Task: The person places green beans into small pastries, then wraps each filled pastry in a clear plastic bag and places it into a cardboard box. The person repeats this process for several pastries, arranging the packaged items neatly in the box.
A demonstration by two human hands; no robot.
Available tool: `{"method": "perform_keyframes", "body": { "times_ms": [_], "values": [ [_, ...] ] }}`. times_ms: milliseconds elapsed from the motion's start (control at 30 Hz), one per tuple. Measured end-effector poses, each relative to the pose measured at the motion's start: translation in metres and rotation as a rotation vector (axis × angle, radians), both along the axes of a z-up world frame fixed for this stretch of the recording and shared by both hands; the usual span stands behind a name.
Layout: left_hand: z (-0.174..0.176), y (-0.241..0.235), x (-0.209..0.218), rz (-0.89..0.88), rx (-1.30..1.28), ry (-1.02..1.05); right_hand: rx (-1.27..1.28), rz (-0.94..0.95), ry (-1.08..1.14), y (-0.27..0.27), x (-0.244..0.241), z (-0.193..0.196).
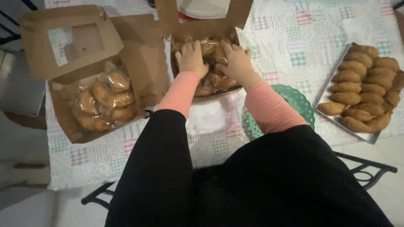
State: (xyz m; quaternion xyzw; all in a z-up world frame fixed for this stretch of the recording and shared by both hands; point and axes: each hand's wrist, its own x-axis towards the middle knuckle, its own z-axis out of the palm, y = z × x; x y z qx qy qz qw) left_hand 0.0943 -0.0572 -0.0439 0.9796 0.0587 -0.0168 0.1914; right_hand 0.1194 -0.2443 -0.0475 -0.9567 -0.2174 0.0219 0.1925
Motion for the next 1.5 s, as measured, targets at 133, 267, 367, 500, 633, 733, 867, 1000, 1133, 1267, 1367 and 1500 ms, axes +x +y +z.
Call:
{"method": "perform_keyframes", "body": {
  "times_ms": [133,267,367,500,633,733,867,1000,1133,1267,1367,1500],
  "values": [
    [-0.001,0.002,0.004,-0.008,-0.001,-0.116,0.133,0.105,-0.061,-0.016,0.015,0.012],
    [0.019,0.006,-0.021,0.080,-0.246,-0.240,0.602,0.001,0.323,-0.047,0.009,0.064],
    [0.042,0.014,-0.059,0.124,-0.606,-0.364,0.675,0.277,0.490,-0.066,-0.026,0.093],
    [0.062,0.039,-0.154,-0.108,-0.796,-0.123,0.398,0.582,0.615,-0.064,-0.098,0.086],
    [0.052,0.029,-0.223,-0.147,-0.955,0.252,-0.044,0.603,0.167,-0.049,-0.142,0.065],
    [0.045,0.016,-0.237,-0.158,-0.591,0.216,0.056,0.630,0.342,-0.049,-0.132,0.066],
    [0.057,0.007,-0.232,-0.215,-0.360,0.067,0.238,0.439,0.279,-0.051,-0.093,0.080],
    [0.063,-0.004,-0.190,-0.191,-0.271,-0.260,0.072,0.405,-0.149,-0.033,-0.072,0.078],
    [0.047,-0.010,-0.141,-0.104,-0.065,-0.163,-0.010,0.382,0.009,-0.018,-0.064,0.068],
    [0.034,-0.001,-0.128,-0.182,-0.110,-0.121,0.156,0.450,-0.045,-0.027,-0.060,0.067],
    [0.035,0.006,-0.128,-0.153,-0.244,-0.192,0.449,0.362,0.171,-0.035,-0.054,0.072],
    [0.059,0.007,-0.133,-0.006,-0.514,-0.344,1.236,0.144,0.675,-0.056,-0.034,0.078]
  ]
}}
